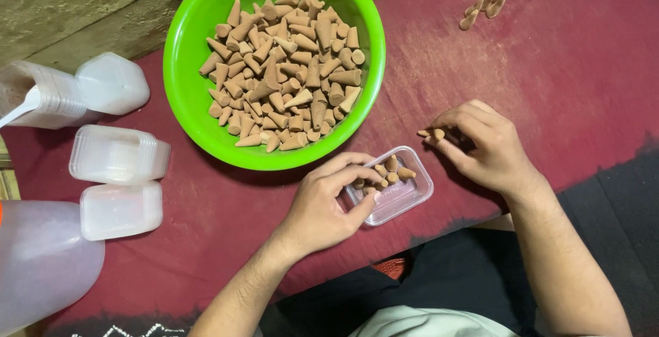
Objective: The person is manually sorting and packing incense cones from a large green bowl into smaller plastic containers.
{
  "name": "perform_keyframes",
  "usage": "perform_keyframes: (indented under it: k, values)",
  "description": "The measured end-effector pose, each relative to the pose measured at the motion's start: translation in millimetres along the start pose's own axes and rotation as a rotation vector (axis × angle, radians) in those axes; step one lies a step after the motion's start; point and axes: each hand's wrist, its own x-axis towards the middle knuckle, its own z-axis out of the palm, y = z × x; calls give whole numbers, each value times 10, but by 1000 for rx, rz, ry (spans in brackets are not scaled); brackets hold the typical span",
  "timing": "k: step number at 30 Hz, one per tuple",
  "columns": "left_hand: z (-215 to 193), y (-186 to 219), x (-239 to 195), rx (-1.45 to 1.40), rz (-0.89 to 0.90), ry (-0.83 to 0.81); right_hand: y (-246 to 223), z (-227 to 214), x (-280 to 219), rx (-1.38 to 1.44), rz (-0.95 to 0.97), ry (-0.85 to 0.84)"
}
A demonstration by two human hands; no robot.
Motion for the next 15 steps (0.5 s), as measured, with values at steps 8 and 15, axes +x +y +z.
perform_keyframes:
  k: [8, 15]
  values:
    - [-78, 96, -76, -60, 99, 36, -173, -77, -84, 129, 29, 130]
    - [-85, 105, -85, 166, 502, 180, -945, 27, -117, 504, 109, 129]
